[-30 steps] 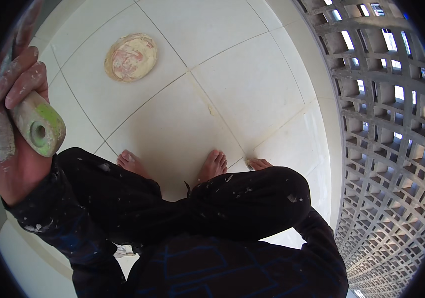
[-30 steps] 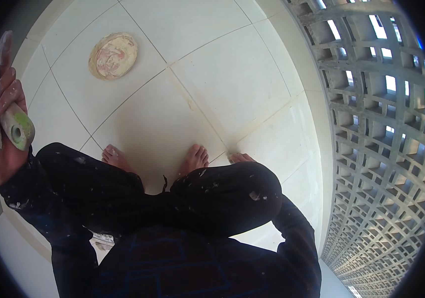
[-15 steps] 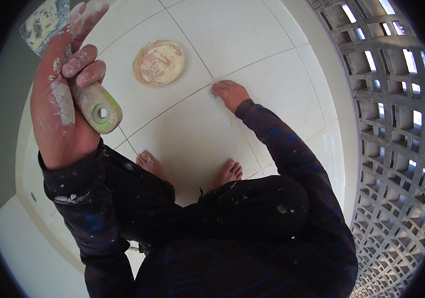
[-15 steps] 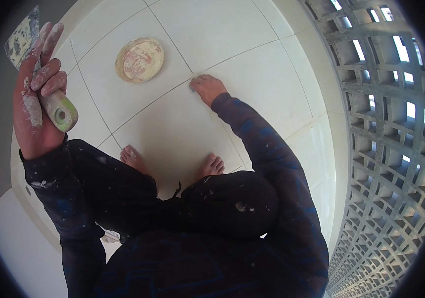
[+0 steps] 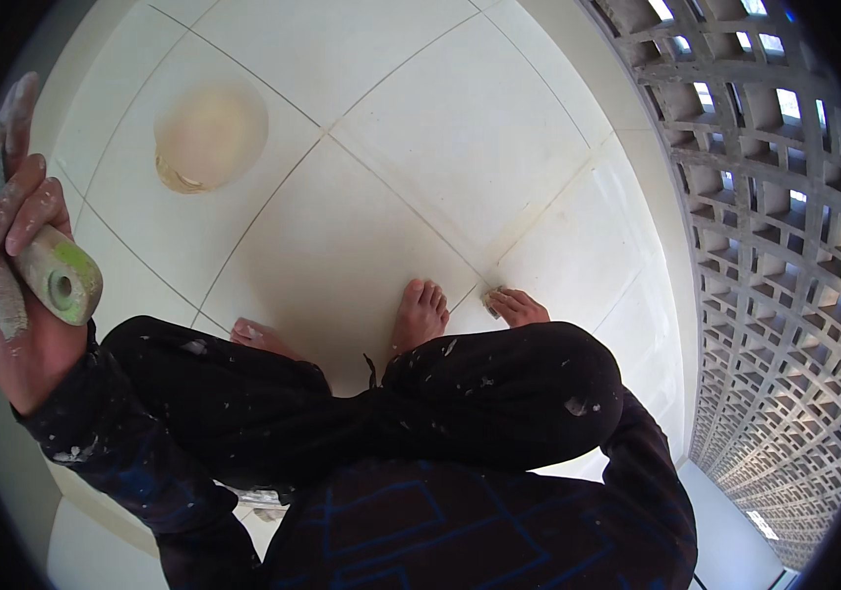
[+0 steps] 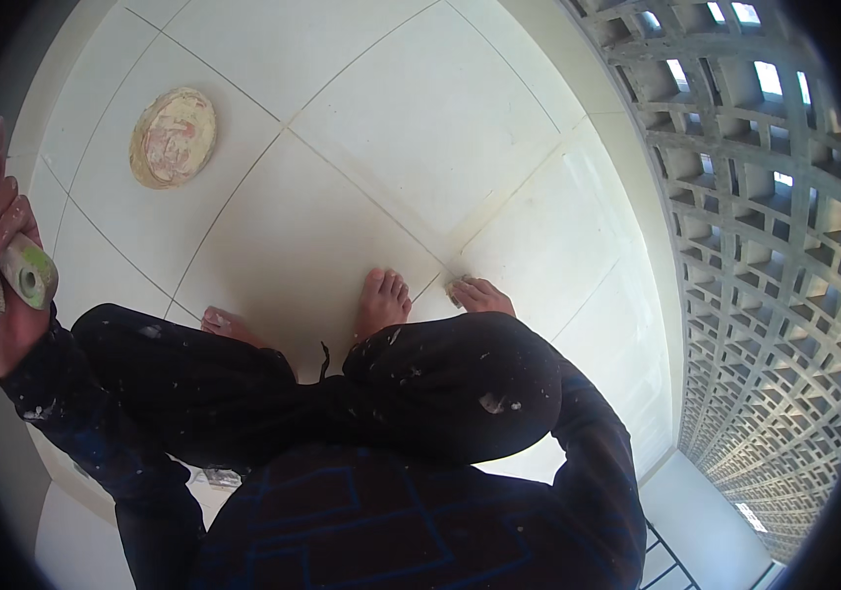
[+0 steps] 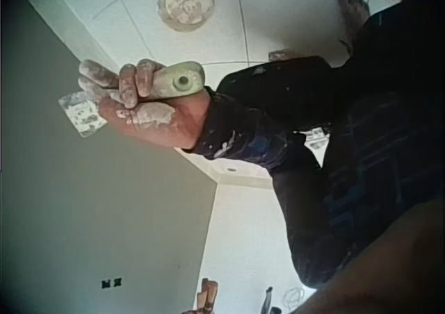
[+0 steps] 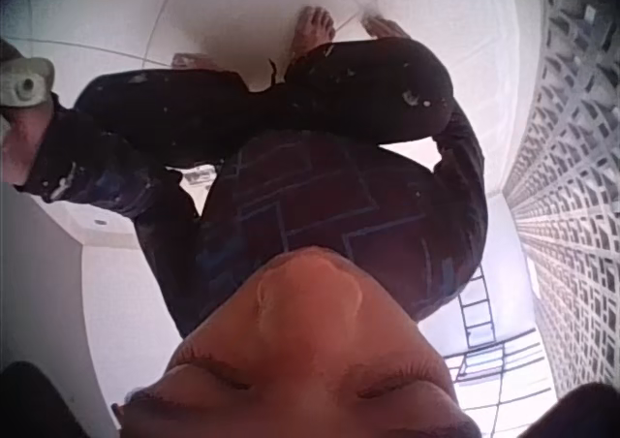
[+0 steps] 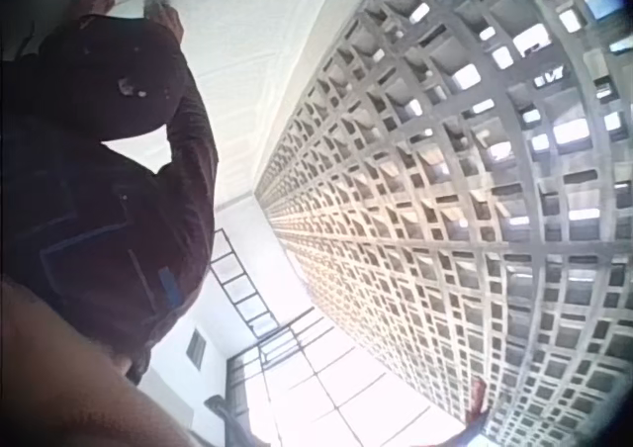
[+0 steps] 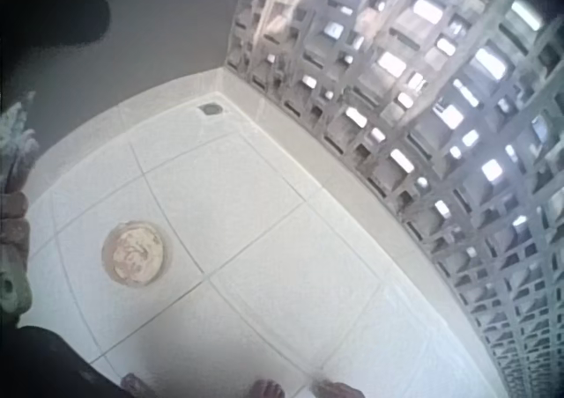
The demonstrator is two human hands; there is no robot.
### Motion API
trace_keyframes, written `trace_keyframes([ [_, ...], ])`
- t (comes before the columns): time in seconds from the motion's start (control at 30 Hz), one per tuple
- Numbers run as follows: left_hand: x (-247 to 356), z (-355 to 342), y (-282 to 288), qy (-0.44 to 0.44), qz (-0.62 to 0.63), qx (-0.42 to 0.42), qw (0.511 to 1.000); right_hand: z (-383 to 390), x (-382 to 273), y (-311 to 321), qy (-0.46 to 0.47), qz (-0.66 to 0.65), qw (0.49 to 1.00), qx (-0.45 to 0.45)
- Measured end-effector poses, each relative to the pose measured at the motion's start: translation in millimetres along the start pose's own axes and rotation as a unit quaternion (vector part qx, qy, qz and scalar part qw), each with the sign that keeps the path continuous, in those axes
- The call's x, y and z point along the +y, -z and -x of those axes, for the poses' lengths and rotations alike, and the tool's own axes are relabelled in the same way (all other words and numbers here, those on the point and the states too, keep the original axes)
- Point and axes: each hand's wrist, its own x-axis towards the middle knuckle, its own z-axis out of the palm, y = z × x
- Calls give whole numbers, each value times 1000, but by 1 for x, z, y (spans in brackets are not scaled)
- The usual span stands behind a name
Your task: The person applies grout into the gaps between floor tiles using a putty knife and cleans the surface with a sponge.
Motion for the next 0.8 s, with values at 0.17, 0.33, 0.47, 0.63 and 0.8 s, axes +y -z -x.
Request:
trace_keyframes([
  [0.17, 0, -2, 1, 50, 5, -34, 998, -66, -14, 12, -21, -26, 990, 140],
  [0.33, -12, 0, -21, 26, -22, 23, 999, -83, -3, -4, 10, 19, 989, 147],
  [0.47, -4, 6, -15, 21, -15, 24, 999, -18, -10, -30, -25, 27, 995, 90],
  [0.63, -5, 7, -31, -7, 15, 41, 999, 36, 41, -58, -54, -100, 994, 2],
  [0.8, -15, 8, -47, -8, -6, 92, 996, -78, 19, 10, -281, -297, 899, 155],
])
